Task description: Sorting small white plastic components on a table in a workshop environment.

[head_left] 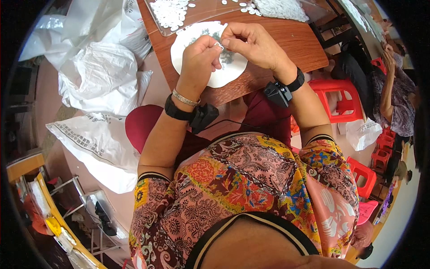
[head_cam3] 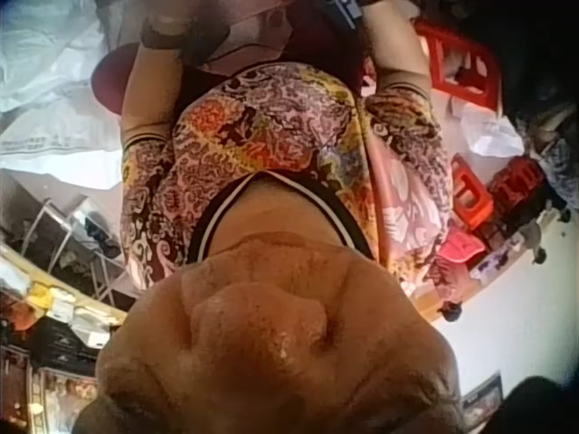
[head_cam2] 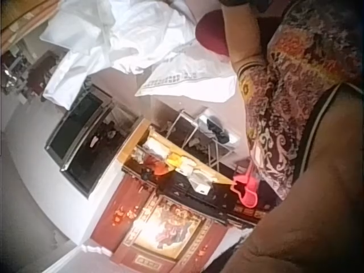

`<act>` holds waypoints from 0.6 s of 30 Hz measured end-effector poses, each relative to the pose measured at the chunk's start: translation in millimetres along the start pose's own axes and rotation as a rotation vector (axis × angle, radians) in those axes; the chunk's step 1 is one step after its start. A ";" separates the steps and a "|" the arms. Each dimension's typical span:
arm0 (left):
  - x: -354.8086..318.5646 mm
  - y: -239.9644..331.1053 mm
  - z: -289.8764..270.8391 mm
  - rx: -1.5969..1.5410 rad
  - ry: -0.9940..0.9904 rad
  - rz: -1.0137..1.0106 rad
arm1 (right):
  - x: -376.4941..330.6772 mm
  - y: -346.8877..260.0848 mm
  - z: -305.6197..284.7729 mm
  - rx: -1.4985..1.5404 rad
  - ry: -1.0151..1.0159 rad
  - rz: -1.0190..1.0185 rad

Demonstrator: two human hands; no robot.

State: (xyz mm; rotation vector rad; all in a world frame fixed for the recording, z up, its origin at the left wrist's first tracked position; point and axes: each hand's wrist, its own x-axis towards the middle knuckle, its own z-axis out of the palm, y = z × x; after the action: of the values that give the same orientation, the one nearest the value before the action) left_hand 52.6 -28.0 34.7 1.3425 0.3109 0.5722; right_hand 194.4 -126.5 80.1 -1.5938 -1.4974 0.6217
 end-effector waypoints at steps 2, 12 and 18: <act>-0.5 0.3 1.2 -0.014 0.012 -0.003 | -0.5 2.9 0.9 -0.095 0.024 -0.032; 4.5 2.9 -11.9 -0.059 0.023 -0.003 | -3.2 25.3 -38.2 -0.146 0.212 0.029; 11.1 9.7 -34.0 -0.285 0.114 0.016 | -39.0 64.2 -59.5 -0.336 0.156 0.127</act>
State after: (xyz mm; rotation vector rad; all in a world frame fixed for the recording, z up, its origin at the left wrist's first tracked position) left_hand 41.8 7.3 38.1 1.0403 0.2993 0.6818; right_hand 272.2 -174.2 50.6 -1.9577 -1.4462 0.3154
